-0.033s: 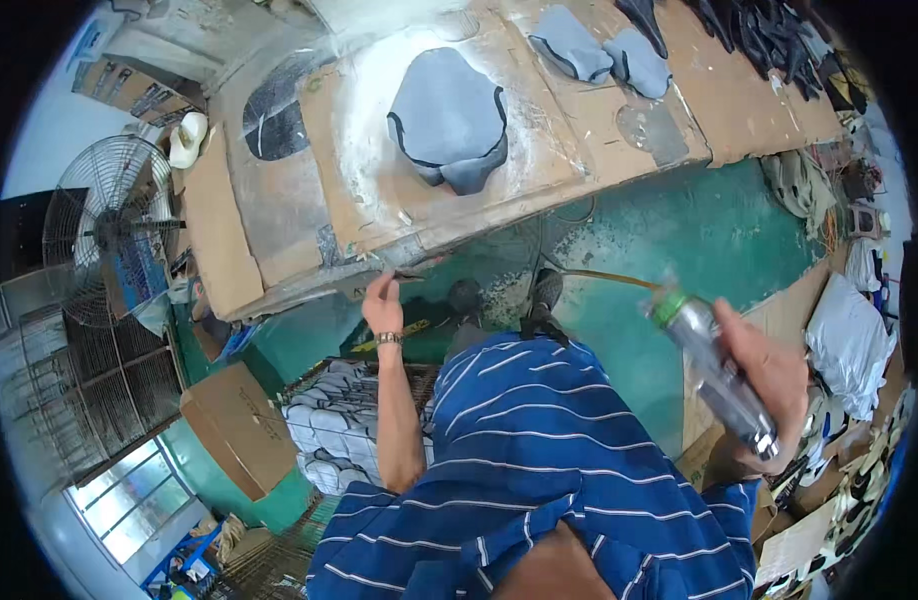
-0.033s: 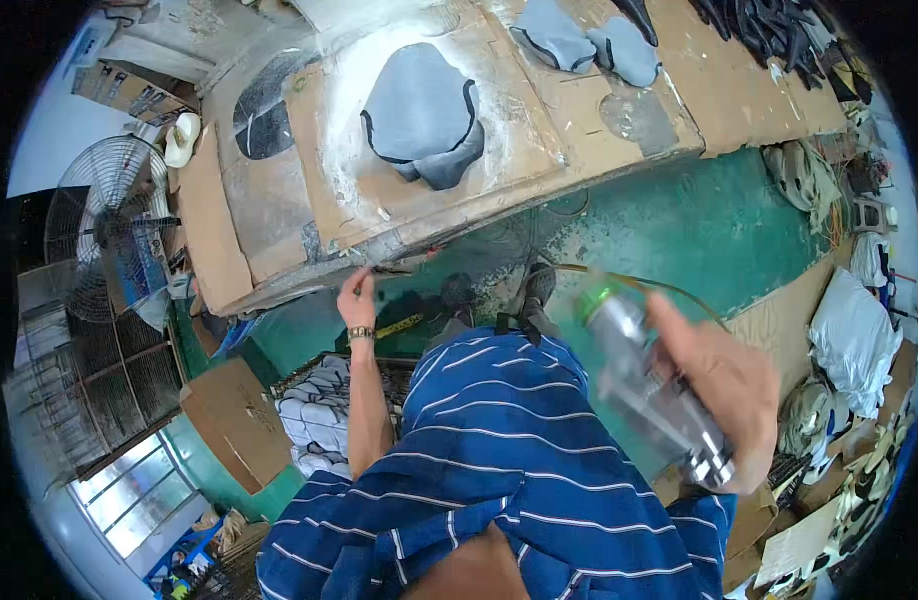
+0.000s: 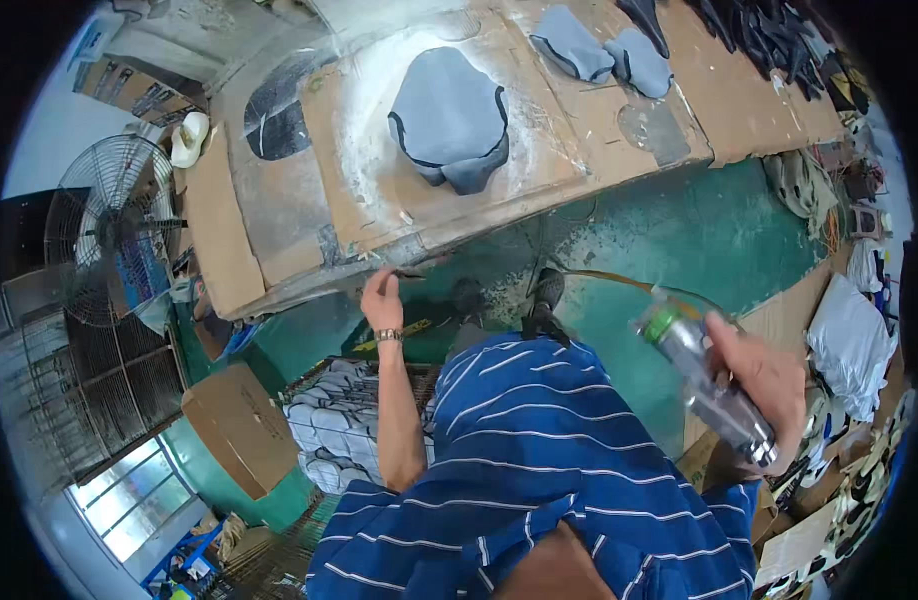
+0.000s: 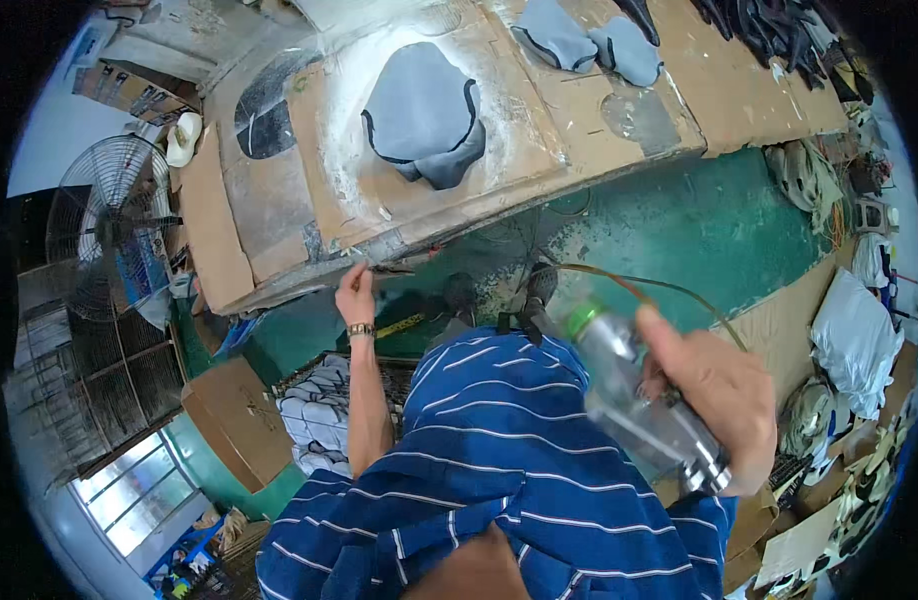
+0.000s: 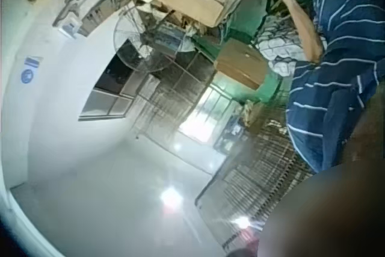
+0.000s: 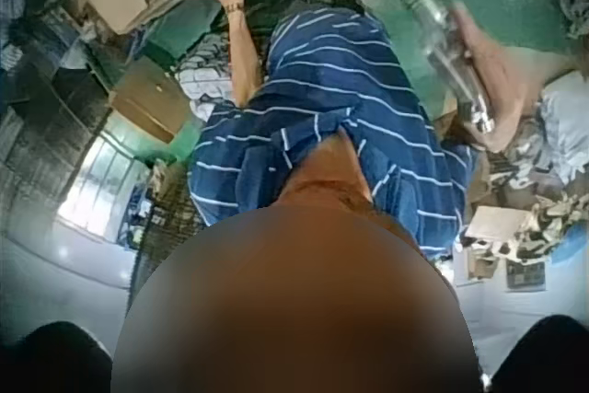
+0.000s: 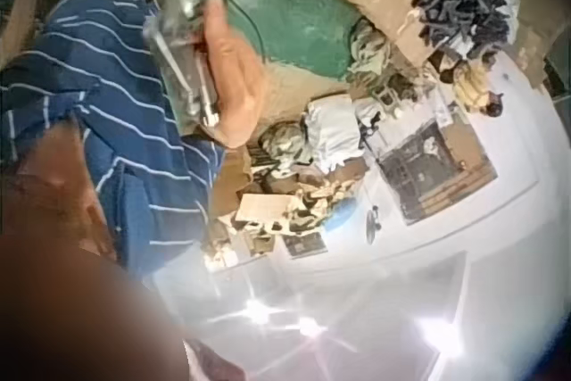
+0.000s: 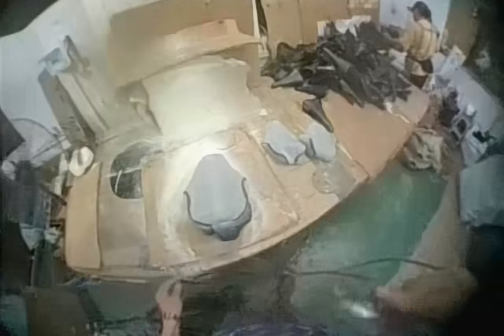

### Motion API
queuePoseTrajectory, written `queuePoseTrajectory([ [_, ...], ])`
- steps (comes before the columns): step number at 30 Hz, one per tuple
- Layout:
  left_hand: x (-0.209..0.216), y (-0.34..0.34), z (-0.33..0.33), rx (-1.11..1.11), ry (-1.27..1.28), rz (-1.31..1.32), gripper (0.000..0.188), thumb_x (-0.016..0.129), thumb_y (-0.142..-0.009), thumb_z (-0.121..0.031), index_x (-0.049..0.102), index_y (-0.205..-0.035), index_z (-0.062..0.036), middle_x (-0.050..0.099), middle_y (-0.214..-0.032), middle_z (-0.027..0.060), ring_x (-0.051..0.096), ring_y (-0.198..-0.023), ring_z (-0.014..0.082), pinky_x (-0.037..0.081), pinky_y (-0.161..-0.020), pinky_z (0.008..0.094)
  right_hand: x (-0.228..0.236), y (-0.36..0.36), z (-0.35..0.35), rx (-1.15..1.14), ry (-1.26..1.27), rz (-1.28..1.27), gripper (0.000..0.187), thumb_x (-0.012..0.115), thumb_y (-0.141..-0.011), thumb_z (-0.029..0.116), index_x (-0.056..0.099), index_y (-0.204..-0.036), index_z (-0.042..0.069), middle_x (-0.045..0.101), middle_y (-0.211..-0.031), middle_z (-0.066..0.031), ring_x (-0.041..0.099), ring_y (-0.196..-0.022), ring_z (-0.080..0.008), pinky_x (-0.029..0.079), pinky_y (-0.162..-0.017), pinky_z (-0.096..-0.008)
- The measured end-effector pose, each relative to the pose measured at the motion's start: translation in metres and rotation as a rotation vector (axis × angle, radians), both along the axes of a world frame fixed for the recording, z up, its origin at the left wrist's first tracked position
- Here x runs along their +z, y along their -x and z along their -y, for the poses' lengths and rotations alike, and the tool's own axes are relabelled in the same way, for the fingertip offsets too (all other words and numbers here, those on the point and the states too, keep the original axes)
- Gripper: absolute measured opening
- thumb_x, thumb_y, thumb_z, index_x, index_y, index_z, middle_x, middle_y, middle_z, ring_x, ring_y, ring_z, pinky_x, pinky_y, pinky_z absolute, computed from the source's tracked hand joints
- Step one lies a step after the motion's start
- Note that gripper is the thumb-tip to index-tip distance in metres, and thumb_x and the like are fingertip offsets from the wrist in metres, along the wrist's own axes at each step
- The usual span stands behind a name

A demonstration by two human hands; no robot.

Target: Applying spray adhesive to padded parts on a workbench using a pneumatic spray gun.

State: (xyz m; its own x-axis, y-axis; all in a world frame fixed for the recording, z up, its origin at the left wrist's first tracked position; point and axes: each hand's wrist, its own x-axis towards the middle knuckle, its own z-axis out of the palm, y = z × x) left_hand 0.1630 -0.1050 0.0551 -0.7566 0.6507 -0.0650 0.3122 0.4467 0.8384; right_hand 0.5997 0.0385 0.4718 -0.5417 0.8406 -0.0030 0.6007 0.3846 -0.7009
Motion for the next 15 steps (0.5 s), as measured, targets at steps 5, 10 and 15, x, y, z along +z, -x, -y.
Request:
queuePoseTrajectory([
  [5,0.049,-0.005,-0.056,0.050,-0.113,0.016,0.025,0.068,-0.097,-0.015,0.076,-0.120,-0.0058,0.075,-0.103,0.0060,0.066,-0.085,0.0135,0.053,-0.077,0.0288,-0.002,0.014,-0.003,-0.161,-0.194,-0.036,0.049,0.068,-0.079,0.023,0.075,-0.119,-0.005,0.066,-0.070,-0.0076,0.065,-0.064,-0.0161,0.050,-0.065,-0.0272],
  [10,0.095,-0.007,-0.139,-0.196,-0.183,-0.363,0.029,0.071,-0.090,-0.015,0.076,-0.118,-0.0067,0.070,-0.122,0.0147,0.063,-0.118,0.0308,0.047,-0.104,0.0415,-0.008,-0.003,-0.012,-0.057,-0.118,-0.047,0.062,0.070,-0.075,0.033,0.073,-0.125,-0.005,0.070,-0.077,-0.0124,0.066,-0.065,-0.0201,0.050,-0.064,-0.0296],
  [15,0.098,0.019,-0.214,-0.456,-0.081,-0.802,0.039,0.080,-0.082,-0.026,0.076,-0.119,-0.0135,0.062,-0.138,0.0158,0.050,-0.136,0.0381,0.041,-0.113,0.0492,-0.002,-0.030,-0.014,-0.060,-0.087,0.013,0.071,0.067,-0.074,0.042,0.071,-0.126,-0.007,0.074,-0.088,-0.0170,0.069,-0.070,-0.0224,0.051,-0.067,-0.0321],
])
